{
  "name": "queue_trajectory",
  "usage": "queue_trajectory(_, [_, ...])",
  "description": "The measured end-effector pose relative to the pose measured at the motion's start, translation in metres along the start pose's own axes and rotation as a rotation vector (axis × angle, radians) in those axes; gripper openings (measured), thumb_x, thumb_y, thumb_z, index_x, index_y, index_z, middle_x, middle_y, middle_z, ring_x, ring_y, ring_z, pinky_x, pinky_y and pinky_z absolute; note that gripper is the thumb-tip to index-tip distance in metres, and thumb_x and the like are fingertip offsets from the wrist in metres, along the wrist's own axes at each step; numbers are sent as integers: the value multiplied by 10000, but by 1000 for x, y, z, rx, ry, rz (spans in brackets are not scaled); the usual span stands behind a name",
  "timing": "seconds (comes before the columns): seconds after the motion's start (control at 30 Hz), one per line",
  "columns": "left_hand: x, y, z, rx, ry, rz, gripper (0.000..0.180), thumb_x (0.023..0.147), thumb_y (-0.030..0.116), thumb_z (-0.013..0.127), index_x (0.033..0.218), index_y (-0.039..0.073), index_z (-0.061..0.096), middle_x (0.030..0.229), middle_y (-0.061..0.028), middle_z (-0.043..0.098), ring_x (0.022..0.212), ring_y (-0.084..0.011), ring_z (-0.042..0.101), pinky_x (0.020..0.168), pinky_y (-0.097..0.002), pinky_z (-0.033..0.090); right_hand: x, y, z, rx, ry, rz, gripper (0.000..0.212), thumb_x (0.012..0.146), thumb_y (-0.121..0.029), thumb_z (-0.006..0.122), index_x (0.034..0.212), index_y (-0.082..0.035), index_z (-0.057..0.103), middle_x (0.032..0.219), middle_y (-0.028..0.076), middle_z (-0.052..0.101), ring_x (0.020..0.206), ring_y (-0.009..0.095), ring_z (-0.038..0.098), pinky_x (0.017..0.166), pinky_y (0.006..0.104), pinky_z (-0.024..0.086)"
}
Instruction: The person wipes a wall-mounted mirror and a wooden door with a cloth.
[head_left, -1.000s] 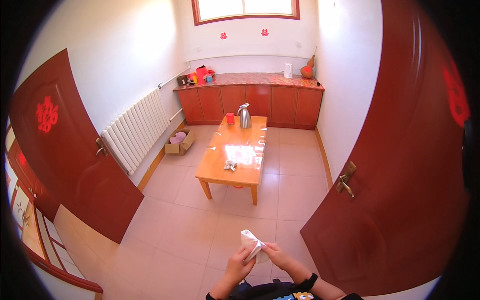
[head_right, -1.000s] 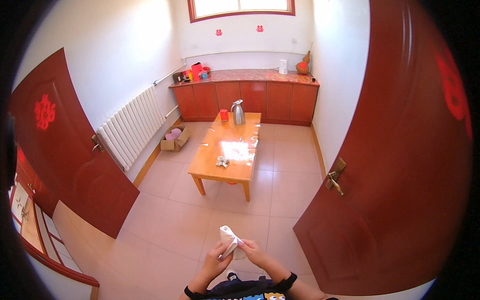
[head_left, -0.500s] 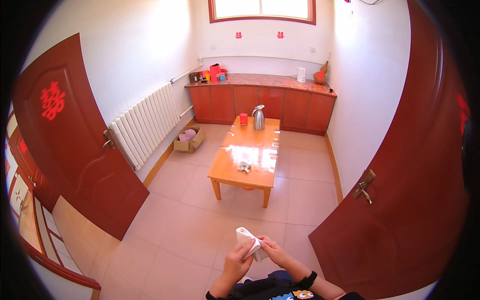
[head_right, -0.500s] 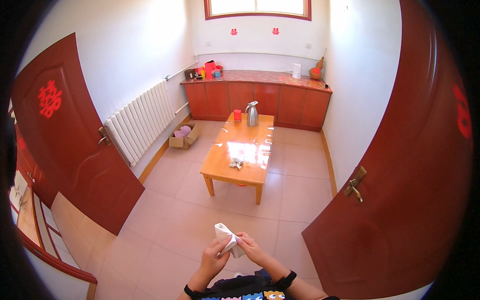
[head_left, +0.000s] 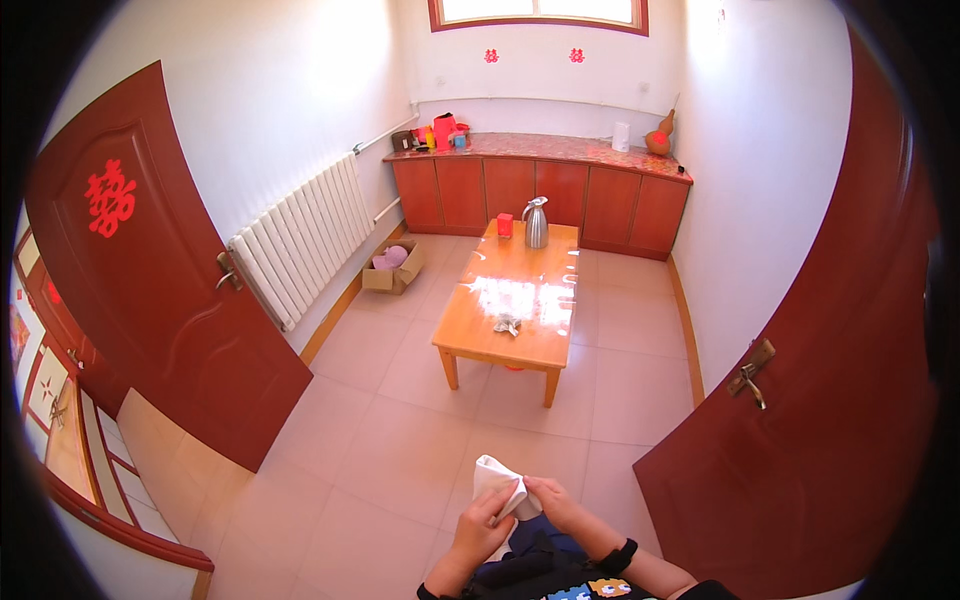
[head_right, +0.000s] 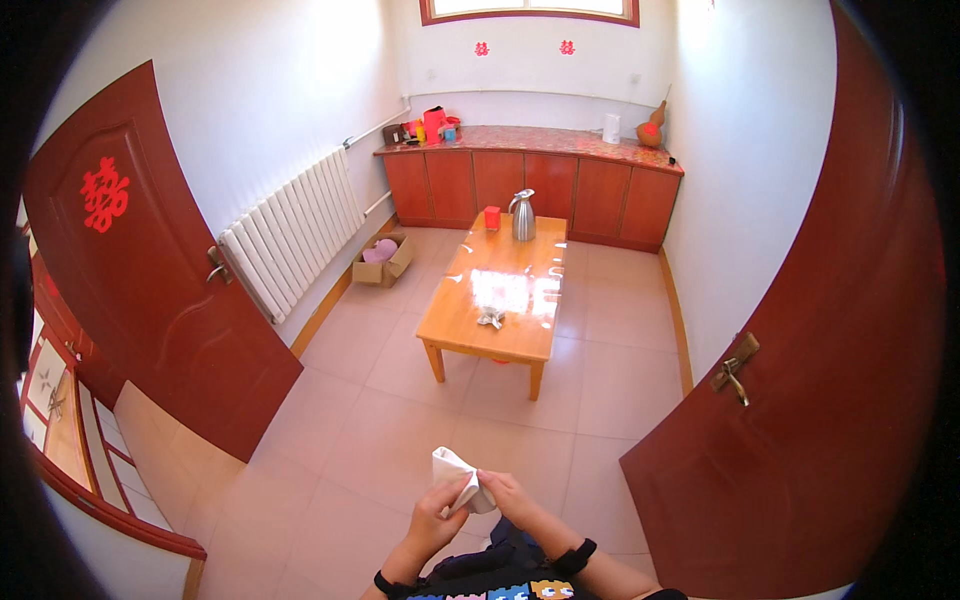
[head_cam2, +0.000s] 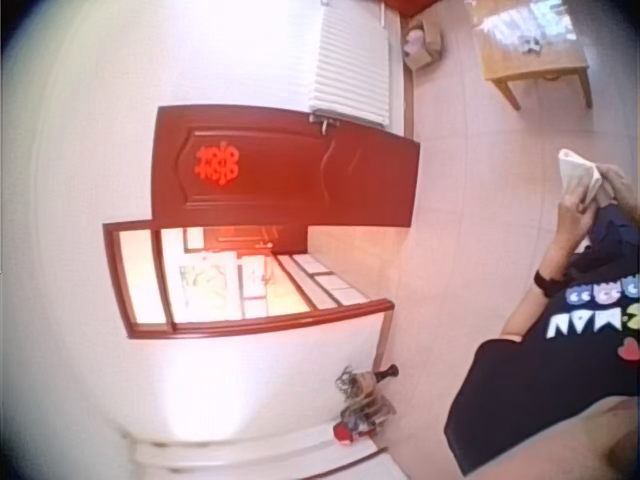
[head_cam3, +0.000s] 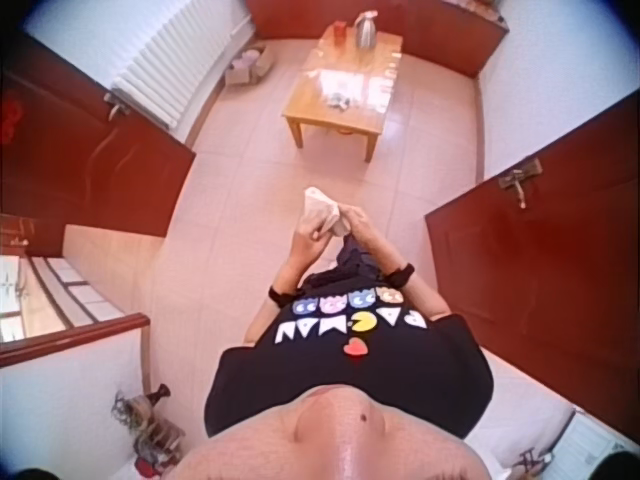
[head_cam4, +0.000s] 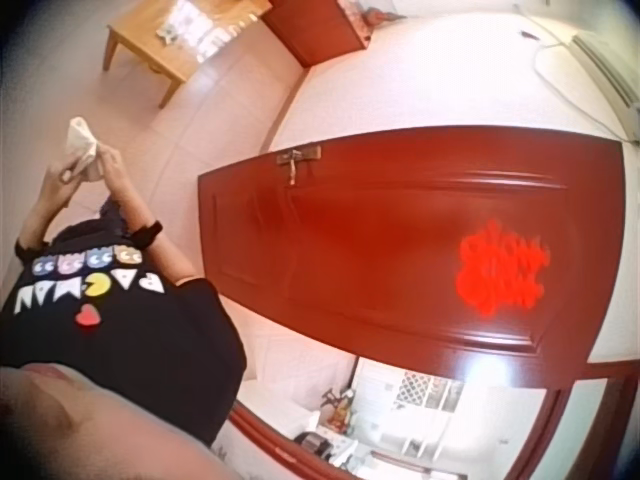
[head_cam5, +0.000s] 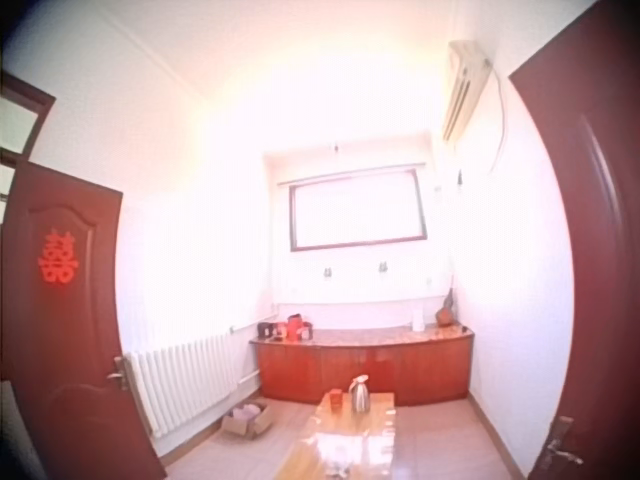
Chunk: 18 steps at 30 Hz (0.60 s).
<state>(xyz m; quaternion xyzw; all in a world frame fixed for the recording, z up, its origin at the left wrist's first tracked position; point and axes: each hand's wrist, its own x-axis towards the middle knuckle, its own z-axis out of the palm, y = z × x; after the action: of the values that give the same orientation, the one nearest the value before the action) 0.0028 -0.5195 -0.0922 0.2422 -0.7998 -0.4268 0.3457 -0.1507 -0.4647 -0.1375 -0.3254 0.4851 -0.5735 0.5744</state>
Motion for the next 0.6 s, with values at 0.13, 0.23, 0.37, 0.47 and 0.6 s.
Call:
queue_trajectory(0.13, [6,-2,-5,85,-81,-65,486,681,20,603,1154,111,541,795,-87,529,705,-258,534,622,-318,453,11,-10,4,12,-35,33,361,923,-295,409,1038,11,561,898,16,582,818,88,507,735,225,409])
queue_trajectory(0.23, [14,-14,-9,168,-37,-12,453,676,19,609,1118,110,569,731,-72,497,715,-244,508,640,-336,442,30,-17,9,15,-111,56,331,907,-273,449,1041,6,567,916,11,583,839,85,515,765,224,403])
queue_trajectory(0.37, [37,-28,-16,233,-14,65,388,657,-11,611,1030,94,619,706,-62,495,749,-244,501,660,-340,434,60,-32,12,15,-106,145,316,890,-258,487,1053,-1,570,945,6,581,863,79,512,781,222,396])
queue_trajectory(0.47, [59,-41,-16,217,-48,50,365,667,-6,600,1013,103,631,719,-62,496,759,-252,497,680,-353,435,89,-36,2,60,-182,171,316,886,-255,494,1062,-3,567,945,5,579,870,81,508,782,221,394])
queue_trajectory(0.6, [90,-61,-17,158,-60,0,378,680,-12,574,1040,97,614,746,-67,516,760,-235,510,678,-336,438,124,-46,-11,4,-217,182,330,894,-271,475,1069,-5,564,941,8,581,882,86,503,788,225,392])
